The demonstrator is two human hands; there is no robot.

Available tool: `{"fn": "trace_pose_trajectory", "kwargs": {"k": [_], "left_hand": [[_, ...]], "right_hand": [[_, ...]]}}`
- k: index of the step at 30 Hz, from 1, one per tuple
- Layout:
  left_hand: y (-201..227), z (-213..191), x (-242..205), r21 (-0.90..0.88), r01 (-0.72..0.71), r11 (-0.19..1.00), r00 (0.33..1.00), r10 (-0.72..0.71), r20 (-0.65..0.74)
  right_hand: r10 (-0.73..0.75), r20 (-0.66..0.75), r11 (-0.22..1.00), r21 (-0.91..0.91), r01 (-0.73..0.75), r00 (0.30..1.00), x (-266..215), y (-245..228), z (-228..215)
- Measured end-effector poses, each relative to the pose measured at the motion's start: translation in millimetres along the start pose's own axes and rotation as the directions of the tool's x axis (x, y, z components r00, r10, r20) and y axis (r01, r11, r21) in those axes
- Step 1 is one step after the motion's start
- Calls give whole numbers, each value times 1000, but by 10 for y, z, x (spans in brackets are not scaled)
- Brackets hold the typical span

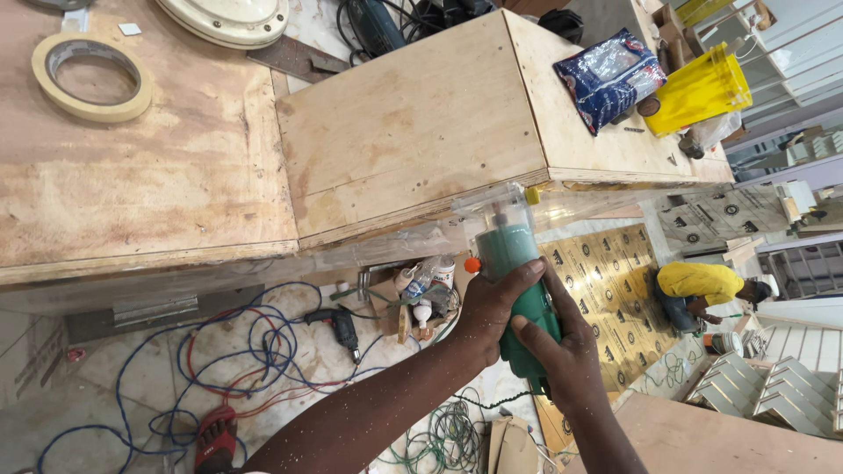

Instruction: The person uses a handheld electric router to smooth the edges of a wooden structure. They guide the tool along the seams and corners of the wood, creating a consistent profile while wood shavings accumulate on the surface.

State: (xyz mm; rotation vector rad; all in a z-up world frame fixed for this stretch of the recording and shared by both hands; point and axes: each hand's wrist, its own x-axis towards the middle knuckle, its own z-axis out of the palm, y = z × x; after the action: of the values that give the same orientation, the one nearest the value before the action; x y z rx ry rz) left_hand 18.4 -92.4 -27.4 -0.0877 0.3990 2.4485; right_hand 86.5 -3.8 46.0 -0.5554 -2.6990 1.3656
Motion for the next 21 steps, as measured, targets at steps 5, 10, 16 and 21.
{"fn": "trace_pose_trajectory", "kwargs": {"k": [5,10,16,21], "left_hand": [[-12,-12,13,16,15,1000,1000,-15,-27],[-25,-27,33,40,8,999,999,-6,-46],[-11,-21,2,27,-6,1000,999,7,-42],[-1,-28,-12,4,-6,1000,999,6,-32]], "right_hand": [[10,11,999,41,-10,1000,19,26,-3],[-24,14,999,-34,25,1000,24,14,-8],[-11,19,999,-48,12,1000,20,11,-12],[-12,19,1000,-15,12,1000,9,16,12]]}}
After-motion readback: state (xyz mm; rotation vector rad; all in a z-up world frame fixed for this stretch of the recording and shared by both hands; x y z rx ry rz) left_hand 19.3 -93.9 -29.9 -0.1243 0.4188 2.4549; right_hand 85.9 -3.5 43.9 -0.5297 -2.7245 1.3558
